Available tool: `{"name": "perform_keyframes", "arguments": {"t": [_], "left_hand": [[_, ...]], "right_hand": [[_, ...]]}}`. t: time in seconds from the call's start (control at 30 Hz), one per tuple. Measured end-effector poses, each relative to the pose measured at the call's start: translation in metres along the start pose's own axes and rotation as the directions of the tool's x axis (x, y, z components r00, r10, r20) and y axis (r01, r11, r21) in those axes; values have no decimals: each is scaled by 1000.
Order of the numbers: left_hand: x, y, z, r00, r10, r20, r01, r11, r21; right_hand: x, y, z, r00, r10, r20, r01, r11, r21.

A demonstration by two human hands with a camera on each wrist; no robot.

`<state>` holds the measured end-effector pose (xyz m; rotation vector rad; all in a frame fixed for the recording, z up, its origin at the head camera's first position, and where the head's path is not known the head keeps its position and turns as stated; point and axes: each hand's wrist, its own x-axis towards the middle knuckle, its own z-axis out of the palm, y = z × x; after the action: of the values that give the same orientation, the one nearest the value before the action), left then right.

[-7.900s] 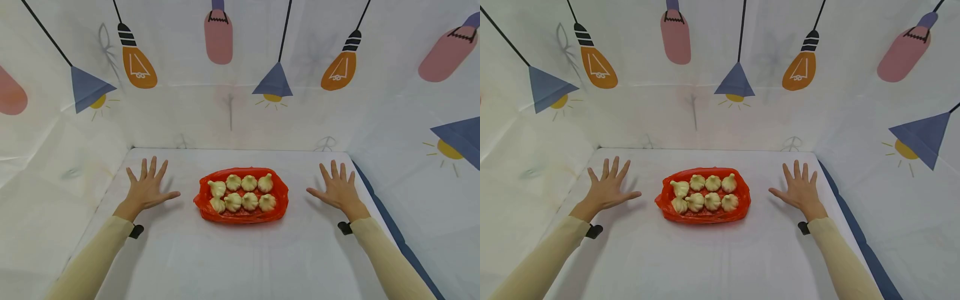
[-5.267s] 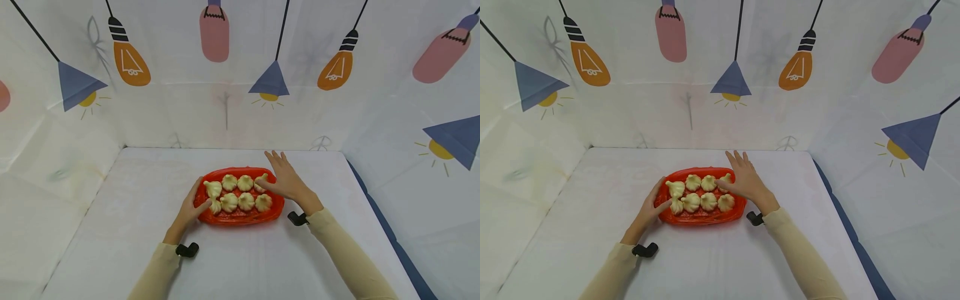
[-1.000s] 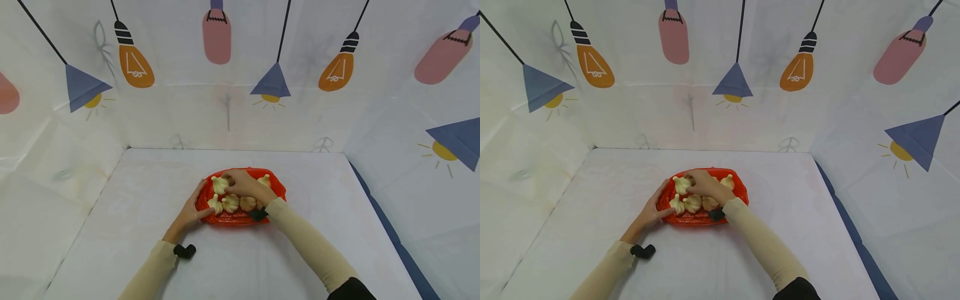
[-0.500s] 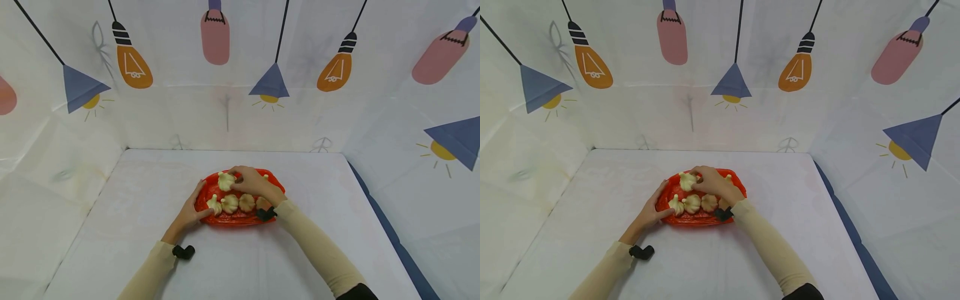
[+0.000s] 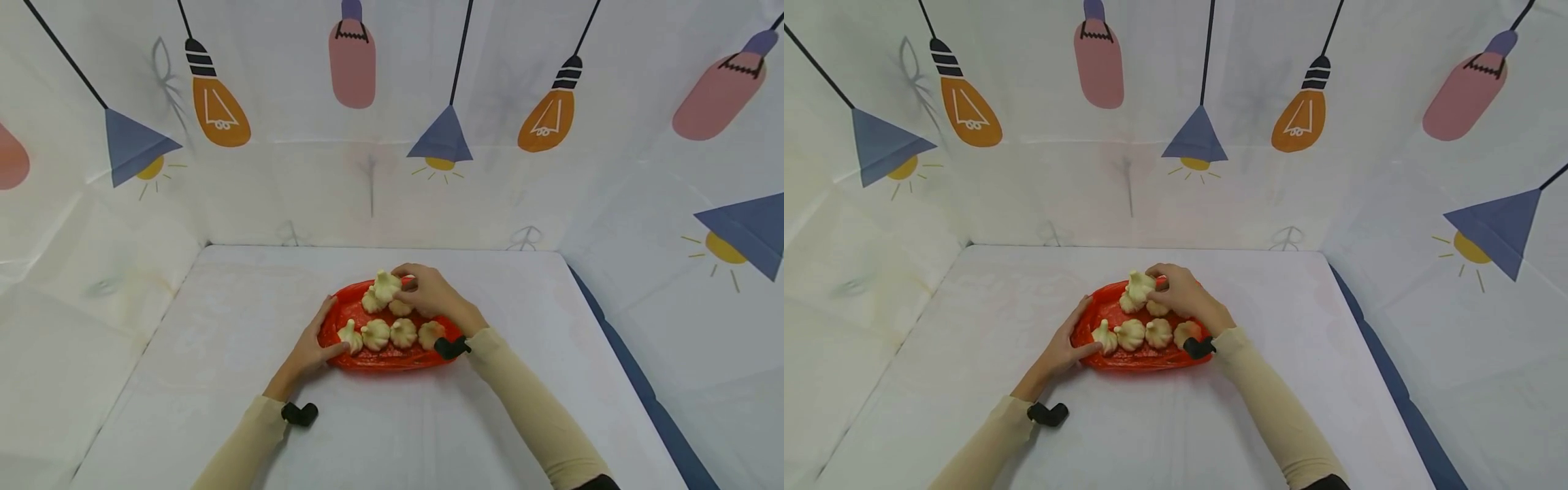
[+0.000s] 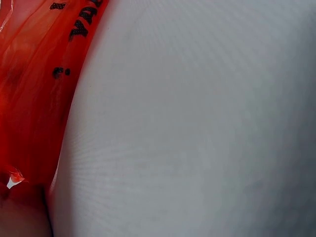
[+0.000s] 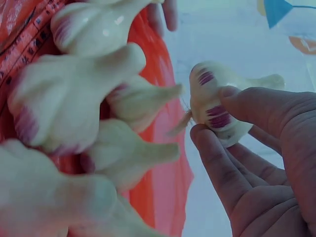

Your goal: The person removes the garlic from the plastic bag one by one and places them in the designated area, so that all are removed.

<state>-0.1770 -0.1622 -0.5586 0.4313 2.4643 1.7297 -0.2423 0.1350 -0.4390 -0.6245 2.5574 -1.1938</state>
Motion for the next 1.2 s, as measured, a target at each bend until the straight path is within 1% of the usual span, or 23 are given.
{"name": "perform_keyframes", "arguments": {"t": [0.3,0.53,0.67,0.8,1.0,1.2], "left_hand": [[1,-3,0,1000,-6,-1,6,1000,4],[2,-5,1,1000,-16,2,16,1000,7],[2,-4,1,1000,-13,4,13,1000,-4],[2,-4,2,1000,-10,-1,10,1000,-12],[1,-5,2,1000,-14,4,15,1000,-9],[2,-6,1,1000,-2,4,2,1000,-2]], "right_hand": [[-5,15,-16,996,12,-85,-12,1000,-2],[-13,27,-29,989,64,-131,-64,998,4],[-16,36,-36,984,81,-156,-78,997,25],[-20,44,-43,978,95,-186,-87,995,49],[-28,57,-51,968,118,-220,-113,993,36],[-33,65,-58,953,111,-283,-94,993,73]]}}
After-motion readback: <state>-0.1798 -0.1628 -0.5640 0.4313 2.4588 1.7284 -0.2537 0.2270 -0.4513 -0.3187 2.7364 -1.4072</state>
